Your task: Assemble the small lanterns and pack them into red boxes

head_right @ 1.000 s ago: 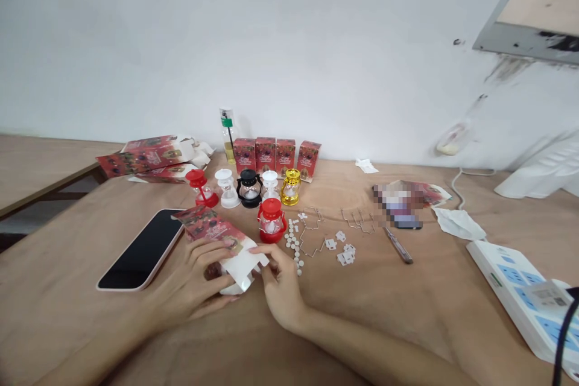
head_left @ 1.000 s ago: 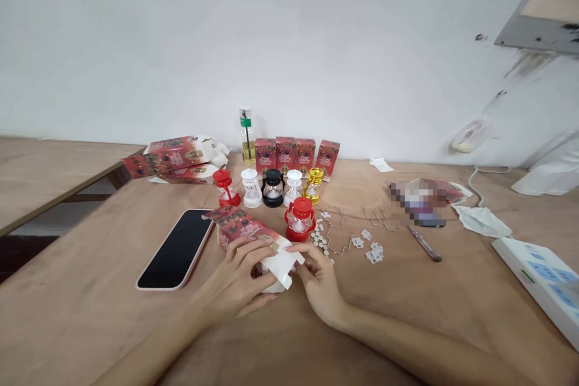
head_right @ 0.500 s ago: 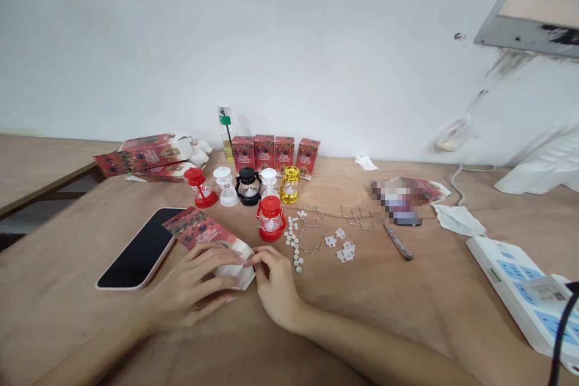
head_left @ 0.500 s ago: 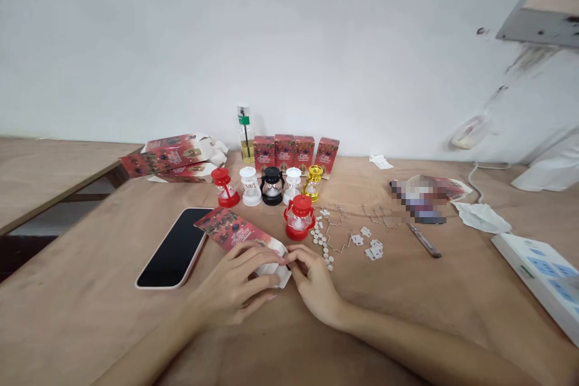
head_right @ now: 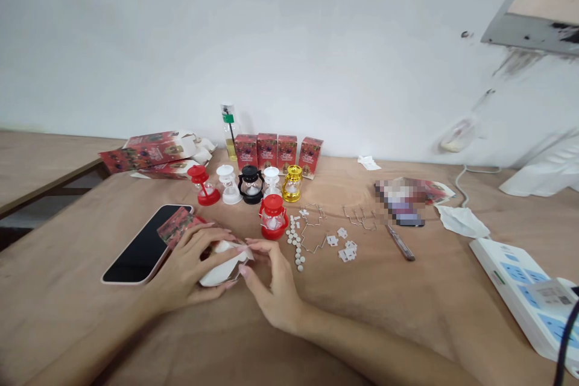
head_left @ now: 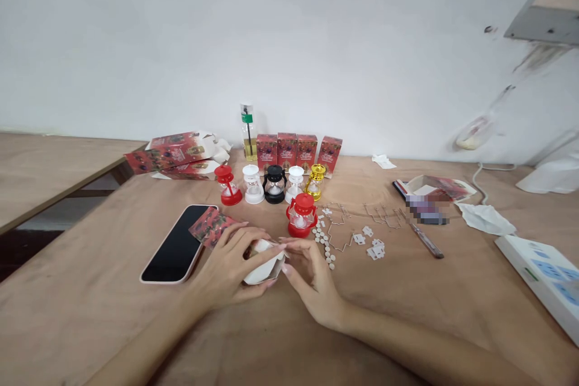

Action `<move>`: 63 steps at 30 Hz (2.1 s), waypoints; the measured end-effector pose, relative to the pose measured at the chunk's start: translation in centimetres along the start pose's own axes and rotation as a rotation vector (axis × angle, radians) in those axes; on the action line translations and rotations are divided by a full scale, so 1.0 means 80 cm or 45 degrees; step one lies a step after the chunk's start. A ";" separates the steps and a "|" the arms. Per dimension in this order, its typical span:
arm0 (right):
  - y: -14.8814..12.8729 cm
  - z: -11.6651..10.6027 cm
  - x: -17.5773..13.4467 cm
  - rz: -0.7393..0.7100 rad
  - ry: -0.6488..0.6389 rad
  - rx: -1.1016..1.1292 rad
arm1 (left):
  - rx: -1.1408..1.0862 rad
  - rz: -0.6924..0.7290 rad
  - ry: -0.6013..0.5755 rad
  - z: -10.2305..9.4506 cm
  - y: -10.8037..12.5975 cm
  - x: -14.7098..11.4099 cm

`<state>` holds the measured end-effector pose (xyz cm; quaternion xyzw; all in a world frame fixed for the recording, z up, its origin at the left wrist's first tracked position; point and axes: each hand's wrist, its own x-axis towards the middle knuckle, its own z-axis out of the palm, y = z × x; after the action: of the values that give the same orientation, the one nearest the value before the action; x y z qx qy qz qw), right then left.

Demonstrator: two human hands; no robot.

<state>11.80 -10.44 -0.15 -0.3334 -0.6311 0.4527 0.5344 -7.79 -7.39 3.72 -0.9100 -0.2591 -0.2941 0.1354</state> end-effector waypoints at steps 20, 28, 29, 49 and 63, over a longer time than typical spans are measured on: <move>0.003 -0.001 0.008 0.207 -0.115 0.529 | 0.010 -0.160 0.302 0.006 0.010 -0.009; 0.000 0.001 0.009 0.336 -0.093 0.585 | -0.102 -0.019 0.265 0.013 0.007 -0.014; -0.001 0.002 0.009 0.347 -0.084 0.583 | -0.106 -0.016 0.252 0.013 0.006 -0.016; -0.006 -0.002 0.007 0.343 -0.166 0.387 | -0.030 -0.062 0.275 0.022 0.028 -0.017; -0.003 0.002 0.004 0.384 -0.149 0.364 | -0.010 -0.024 0.266 0.013 0.033 -0.009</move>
<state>11.57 -10.31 0.18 -0.3180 -0.5333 0.6312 0.4648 -6.33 -9.43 2.21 -0.8724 -0.2508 -0.3897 0.1554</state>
